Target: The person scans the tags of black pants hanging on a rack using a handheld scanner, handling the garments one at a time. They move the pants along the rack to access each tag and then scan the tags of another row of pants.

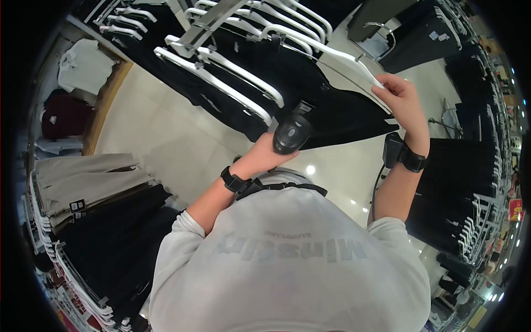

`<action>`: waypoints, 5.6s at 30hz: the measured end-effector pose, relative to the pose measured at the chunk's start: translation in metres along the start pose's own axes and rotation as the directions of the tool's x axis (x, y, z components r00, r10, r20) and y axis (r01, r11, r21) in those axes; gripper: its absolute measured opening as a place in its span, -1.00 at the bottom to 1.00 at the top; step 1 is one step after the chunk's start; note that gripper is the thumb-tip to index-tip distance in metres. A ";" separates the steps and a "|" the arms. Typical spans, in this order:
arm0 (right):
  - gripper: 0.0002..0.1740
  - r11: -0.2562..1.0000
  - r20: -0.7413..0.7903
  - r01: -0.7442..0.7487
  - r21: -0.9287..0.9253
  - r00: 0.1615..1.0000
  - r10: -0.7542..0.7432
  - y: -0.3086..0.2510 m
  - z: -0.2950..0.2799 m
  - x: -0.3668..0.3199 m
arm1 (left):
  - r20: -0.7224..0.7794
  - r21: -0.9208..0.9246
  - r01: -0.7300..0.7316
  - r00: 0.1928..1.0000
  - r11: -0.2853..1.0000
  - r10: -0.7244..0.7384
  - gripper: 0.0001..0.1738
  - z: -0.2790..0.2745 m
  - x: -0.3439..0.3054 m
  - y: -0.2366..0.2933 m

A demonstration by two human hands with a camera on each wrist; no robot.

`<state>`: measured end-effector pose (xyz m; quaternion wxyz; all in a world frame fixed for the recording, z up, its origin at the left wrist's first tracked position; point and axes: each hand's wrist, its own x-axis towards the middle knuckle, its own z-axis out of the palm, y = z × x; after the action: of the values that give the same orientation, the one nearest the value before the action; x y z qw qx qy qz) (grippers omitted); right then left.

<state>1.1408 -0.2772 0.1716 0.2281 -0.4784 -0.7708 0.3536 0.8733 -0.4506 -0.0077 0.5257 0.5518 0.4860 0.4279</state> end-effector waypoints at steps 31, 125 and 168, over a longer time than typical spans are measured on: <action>-0.68 0.999 -0.116 -0.031 0.018 0.993 0.033 -0.006 -0.070 -0.062 | 0.142 0.119 0.196 0.967 0.973 -0.212 -0.73 0.044 0.036 -0.006; -0.74 0.980 0.131 -0.016 0.197 0.991 -0.010 -0.045 0.190 0.170 | 0.046 0.017 0.130 0.990 0.991 -0.130 -0.62 -0.022 -0.034 -0.029; -0.72 0.972 -0.211 -0.234 0.024 0.949 0.233 -0.023 -0.055 -0.090 | 0.268 0.078 0.026 0.962 0.997 -0.047 -0.71 0.025 -0.011 0.003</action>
<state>1.2054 -0.3471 0.2237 0.2655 -0.6014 -0.6801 0.3244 0.8964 -0.4659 -0.0064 0.5741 0.6149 0.4353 0.3207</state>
